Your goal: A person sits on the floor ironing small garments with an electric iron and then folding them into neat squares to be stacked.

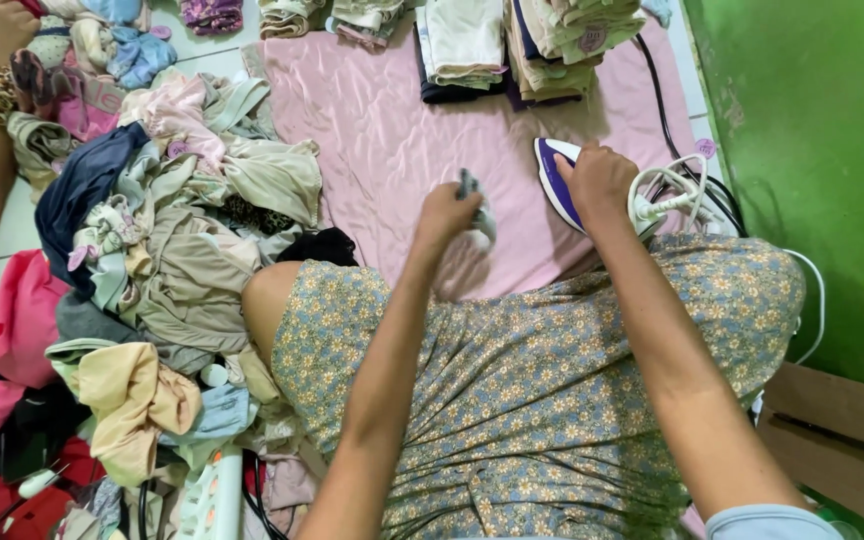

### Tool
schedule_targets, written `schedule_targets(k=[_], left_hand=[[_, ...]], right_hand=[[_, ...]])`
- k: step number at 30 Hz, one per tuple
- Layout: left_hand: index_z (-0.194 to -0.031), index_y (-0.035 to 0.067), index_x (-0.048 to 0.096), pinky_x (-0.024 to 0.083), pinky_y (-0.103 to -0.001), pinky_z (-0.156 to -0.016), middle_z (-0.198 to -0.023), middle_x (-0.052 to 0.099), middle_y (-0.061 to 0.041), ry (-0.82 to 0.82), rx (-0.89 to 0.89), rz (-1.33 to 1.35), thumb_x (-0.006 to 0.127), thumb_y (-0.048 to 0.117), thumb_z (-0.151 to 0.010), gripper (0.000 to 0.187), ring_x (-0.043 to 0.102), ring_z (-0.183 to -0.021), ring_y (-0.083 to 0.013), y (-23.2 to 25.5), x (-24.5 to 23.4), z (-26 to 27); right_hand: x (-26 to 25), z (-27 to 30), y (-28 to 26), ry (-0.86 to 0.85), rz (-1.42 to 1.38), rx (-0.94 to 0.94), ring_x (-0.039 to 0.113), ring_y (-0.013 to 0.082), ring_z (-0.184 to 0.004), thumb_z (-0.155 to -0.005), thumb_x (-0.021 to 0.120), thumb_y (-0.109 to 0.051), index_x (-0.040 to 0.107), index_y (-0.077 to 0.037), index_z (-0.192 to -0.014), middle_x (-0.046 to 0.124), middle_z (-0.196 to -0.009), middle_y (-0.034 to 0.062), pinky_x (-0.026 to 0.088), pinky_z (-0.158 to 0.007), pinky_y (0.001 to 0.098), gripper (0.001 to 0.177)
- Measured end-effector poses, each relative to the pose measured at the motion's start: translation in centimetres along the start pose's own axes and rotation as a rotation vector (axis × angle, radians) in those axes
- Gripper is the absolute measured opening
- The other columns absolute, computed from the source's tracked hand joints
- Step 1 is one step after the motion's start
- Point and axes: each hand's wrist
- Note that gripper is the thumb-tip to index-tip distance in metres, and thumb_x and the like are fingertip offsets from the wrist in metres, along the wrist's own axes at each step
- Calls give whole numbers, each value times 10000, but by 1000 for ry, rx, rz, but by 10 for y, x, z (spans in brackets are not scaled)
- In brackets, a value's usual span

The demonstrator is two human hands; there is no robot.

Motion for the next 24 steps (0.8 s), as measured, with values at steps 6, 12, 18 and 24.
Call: schedule_targets(k=[6, 12, 18, 24], left_hand=[[-1100, -11, 667, 569, -383, -816, -888, 639, -112, -126, -115, 836, 676, 153, -763, 375, 650, -829, -243, -22, -64, 51], [-1237, -9, 586, 498, -471, -892, -1140, 626, -251, 13, -300, 689, 644, 444, -874, 584, 621, -1085, -306, -14, -49, 76], [-1082, -27, 664, 576, -541, -814, -1035, 691, -242, 120, -227, 423, 602, 370, -928, 430, 663, -1070, -397, -56, -31, 46], [-1054, 10, 685, 550, -470, -888, -1063, 711, -219, 176, -228, 529, 509, 417, -976, 450, 666, -1092, -327, -74, -18, 42]], right_hand=[[2, 6, 1, -18, 42, -48, 683, 203, -537, -961, 562, -729, 661, -130, -802, 600, -605, -1, 550, -507, 382, 628], [0, 11, 2, 2, 56, -58, 685, 216, -537, -950, 585, -714, 659, -123, -826, 602, -606, 10, 551, -504, 383, 608], [-25, 17, 2, 38, -159, -89, 690, 268, -532, -972, 631, -675, 670, -93, -796, 619, -591, 70, 542, -503, 384, 609], [-33, 27, -18, 123, -221, -254, 714, 282, -602, -906, 631, -677, 678, -105, -811, 670, -655, 89, 545, -579, 402, 582]])
Point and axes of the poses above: each hand's wrist, its own z-axis away from the middle knuckle, its own x-axis out of the palm, y = z × x
